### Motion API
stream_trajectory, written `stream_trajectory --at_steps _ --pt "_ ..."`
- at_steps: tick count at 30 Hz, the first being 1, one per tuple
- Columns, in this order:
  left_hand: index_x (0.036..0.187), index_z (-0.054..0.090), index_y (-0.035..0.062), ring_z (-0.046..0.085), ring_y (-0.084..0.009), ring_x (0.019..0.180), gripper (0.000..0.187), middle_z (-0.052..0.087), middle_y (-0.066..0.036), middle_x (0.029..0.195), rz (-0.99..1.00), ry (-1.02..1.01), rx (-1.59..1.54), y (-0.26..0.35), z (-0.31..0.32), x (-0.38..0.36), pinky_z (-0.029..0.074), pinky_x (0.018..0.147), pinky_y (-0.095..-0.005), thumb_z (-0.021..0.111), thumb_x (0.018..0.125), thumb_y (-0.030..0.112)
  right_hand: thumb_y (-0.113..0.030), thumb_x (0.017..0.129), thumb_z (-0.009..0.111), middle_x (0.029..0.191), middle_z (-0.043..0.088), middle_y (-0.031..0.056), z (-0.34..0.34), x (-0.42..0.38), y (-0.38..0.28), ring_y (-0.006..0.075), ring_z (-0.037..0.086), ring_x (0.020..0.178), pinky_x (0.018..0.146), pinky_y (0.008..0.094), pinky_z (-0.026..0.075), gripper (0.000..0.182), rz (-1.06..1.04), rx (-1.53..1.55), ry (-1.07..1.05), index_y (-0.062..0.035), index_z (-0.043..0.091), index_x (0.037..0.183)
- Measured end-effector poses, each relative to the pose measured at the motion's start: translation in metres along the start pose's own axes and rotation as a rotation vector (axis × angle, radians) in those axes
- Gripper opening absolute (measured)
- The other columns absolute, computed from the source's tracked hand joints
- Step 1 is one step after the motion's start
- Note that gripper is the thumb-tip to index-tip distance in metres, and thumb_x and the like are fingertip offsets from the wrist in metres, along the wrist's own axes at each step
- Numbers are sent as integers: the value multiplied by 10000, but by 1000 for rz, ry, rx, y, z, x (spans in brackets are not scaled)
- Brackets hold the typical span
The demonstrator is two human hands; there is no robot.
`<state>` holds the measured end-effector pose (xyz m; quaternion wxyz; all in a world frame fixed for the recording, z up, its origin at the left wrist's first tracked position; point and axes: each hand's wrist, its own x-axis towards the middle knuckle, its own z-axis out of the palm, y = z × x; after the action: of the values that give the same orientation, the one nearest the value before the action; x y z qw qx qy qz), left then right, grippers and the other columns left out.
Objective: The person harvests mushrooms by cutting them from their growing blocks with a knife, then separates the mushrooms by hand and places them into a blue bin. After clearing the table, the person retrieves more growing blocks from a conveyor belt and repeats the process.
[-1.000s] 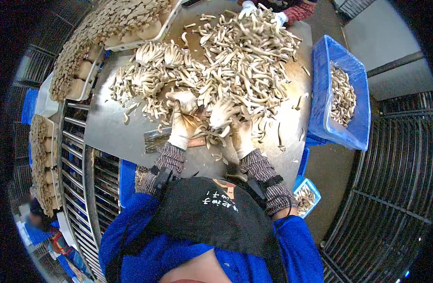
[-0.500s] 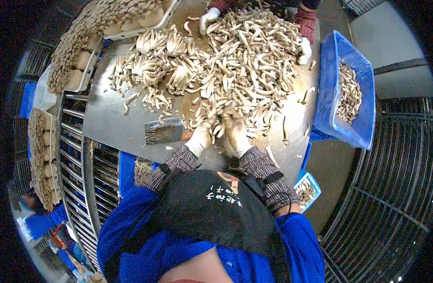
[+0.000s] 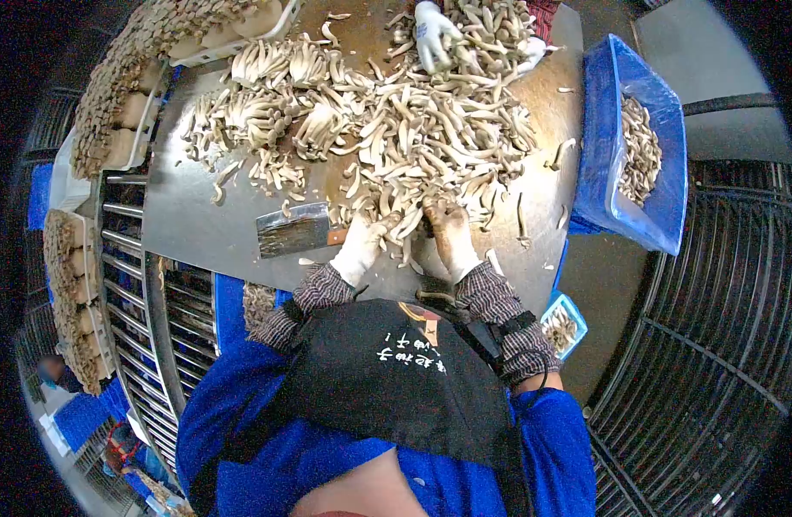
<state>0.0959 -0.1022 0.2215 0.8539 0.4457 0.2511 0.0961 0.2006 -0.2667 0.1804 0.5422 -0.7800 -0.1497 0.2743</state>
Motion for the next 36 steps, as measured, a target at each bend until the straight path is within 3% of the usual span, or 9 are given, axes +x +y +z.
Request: stream_trajectory --at_steps 11,16,19,22,24,25,28,31,36 --pt "1116 441 -113 629 -154 642 358 645 -185 903 89 97 441 34 -13 29 499 521 -253 644 876 58 -272 1009 511 798 603 24 -4 30 -50 127 515 637 576 260 431 314 -3 179 355 19 627 1030" --pt "1202 513 -77 704 -218 769 360 672 -172 987 -3 262 -19 22 -63 57 617 620 -300 641 884 35 -345 953 598 798 611 68 -11 18 -9 170 560 737 633 320 471 353 252 489 500 -5 623 1045" --pt "1295 499 -72 669 -174 923 397 648 -179 1124 -13 -82 267 17 -44 49 601 713 -291 562 923 52 -245 866 675 968 646 218 0 -4 32 270 608 857 776 381 495 480 -29 -272 317 95 544 1179" --pt "1270 535 -47 652 -223 982 416 656 -182 1119 308 -275 872 -33 -34 61 523 853 -345 558 947 214 -176 870 642 983 661 223 13 -8 -30 258 604 858 764 372 487 443 259 -6 274 88 545 1213" --pt "1271 542 -8 643 -285 977 461 663 -189 1081 218 -241 1016 -35 -16 59 498 891 -372 568 943 316 -157 894 613 994 655 196 13 11 -15 243 595 855 759 370 488 405 144 -42 221 71 544 1222" --pt "1251 546 -15 636 -286 993 516 652 -226 1080 -265 -312 1159 7 10 55 481 919 -379 575 939 395 -142 910 590 990 644 170 15 11 -20 229 590 848 745 360 489 377 177 73 231 68 546 1220" --pt "1186 584 -5 671 -277 877 446 676 -203 1012 210 -236 691 -14 8 51 527 756 -382 695 888 309 -113 940 576 962 636 118 10 15 -7 220 611 836 698 345 506 270 12 -191 170 45 560 1158" --pt "1195 549 28 607 -95 717 412 645 -62 967 -276 -148 357 18 7 40 521 643 -241 726 861 190 -61 933 571 891 645 70 6 4 -49 151 607 759 635 300 539 216 368 725 143 -29 584 1146" --pt "1231 510 16 603 -118 823 376 615 -38 1017 -164 -153 77 1 -7 33 522 736 -261 659 901 119 -28 917 581 887 640 50 11 6 -31 152 623 732 621 302 552 160 238 852 52 -33 585 1077"
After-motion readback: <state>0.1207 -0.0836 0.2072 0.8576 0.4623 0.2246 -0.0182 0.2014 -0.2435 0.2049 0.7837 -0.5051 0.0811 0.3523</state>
